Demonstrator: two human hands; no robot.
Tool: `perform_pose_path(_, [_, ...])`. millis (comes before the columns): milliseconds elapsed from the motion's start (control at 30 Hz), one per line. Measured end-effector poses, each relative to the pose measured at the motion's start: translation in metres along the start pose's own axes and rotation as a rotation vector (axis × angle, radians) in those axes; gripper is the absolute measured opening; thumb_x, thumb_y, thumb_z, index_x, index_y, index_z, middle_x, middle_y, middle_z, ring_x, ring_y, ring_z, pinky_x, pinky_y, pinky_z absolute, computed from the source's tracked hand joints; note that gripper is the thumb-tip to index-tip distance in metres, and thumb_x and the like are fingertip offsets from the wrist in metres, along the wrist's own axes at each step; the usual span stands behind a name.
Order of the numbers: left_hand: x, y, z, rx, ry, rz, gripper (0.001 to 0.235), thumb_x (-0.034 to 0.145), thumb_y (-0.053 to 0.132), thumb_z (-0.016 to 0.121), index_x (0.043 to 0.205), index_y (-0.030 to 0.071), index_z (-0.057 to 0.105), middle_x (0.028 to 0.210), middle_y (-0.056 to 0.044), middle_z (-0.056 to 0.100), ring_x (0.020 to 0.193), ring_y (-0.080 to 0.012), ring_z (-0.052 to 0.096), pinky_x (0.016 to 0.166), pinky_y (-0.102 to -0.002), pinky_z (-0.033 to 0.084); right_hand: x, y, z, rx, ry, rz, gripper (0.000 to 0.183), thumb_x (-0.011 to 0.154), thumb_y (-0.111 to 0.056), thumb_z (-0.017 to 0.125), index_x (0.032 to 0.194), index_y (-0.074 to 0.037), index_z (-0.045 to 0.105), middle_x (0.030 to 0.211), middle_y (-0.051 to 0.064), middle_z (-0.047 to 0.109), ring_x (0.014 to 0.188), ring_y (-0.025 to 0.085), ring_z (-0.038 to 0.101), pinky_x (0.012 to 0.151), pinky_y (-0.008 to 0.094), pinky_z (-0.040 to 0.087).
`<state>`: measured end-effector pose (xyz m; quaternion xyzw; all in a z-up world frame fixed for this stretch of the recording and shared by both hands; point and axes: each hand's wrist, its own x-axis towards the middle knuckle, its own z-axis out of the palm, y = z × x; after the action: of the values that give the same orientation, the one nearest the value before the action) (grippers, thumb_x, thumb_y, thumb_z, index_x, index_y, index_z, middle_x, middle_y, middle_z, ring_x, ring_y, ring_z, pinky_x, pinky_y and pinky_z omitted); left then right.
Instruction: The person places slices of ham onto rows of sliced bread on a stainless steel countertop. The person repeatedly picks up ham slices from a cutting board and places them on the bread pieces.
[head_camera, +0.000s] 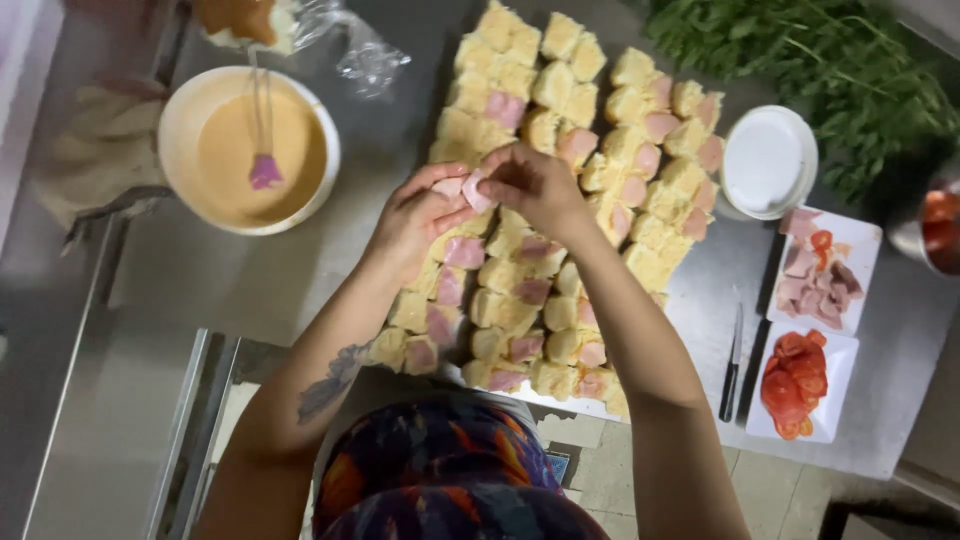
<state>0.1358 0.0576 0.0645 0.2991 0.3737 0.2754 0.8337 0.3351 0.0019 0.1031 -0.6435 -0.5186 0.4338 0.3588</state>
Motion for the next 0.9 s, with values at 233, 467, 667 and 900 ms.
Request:
perform_pose_path(233, [0.065, -0.044, 0.017, 0.469, -0.186, 0.323, 0.015, 0.102, 0.013, 0.055, 0.115, 0.009, 0.062, 0.117, -0.01, 0.074, 0.114, -0.0194, 0.069, 0.104, -0.032, 0.05, -0.008, 0.049, -0.091, -0.456, 0.484, 0.199, 0.006, 0.096, -0.021, 0.074, 0.099, -0.016, 0.074, 0.097, 0.004, 0.081, 0.086, 0.019, 0.079, 0.069, 0.034, 0.066])
perform_pose_path(467, [0.093, -0.004, 0.086, 0.886, 0.009, 0.158, 0.015, 0.096, 0.021, 0.061, 0.108, 0.017, 0.069, 0.109, 0.001, 0.073, 0.101, -0.0145, 0.069, 0.085, -0.028, 0.05, 0.079, 0.163, -0.136, -0.446, 0.47, 0.245, 0.012, 0.084, -0.019, 0.079, 0.094, -0.017, 0.073, 0.088, 0.001, 0.08, 0.074, 0.017, 0.074, 0.055, 0.033, 0.052])
perform_pose_path(667, [0.143, -0.015, 0.124, 1.014, 0.072, 0.231, 0.021, 0.091, 0.002, 0.062, 0.095, 0.018, 0.076, 0.1, 0.002, 0.078, 0.094, -0.0134, 0.072, 0.083, -0.026, 0.059, 0.11, 0.202, -0.12, -0.922, 0.448, 0.336, 0.014, 0.097, -0.02, 0.062, 0.087, -0.011, 0.066, 0.071, 0.009, 0.066, 0.059, 0.03, 0.063, 0.046, 0.044, 0.051])
perform_pose_path(900, [0.211, -0.046, 0.161, 1.138, 0.058, 0.2, 0.019, 0.09, 0.006, 0.068, 0.09, 0.021, 0.079, 0.095, 0.007, 0.081, 0.09, -0.0073, 0.075, 0.086, -0.023, 0.059, 0.107, 0.209, -0.141, -0.783, 0.398, 0.185, 0.011, 0.085, -0.013, 0.06, 0.091, -0.014, 0.069, 0.073, 0.014, 0.069, 0.066, 0.039, 0.064, 0.051, 0.05, 0.049])
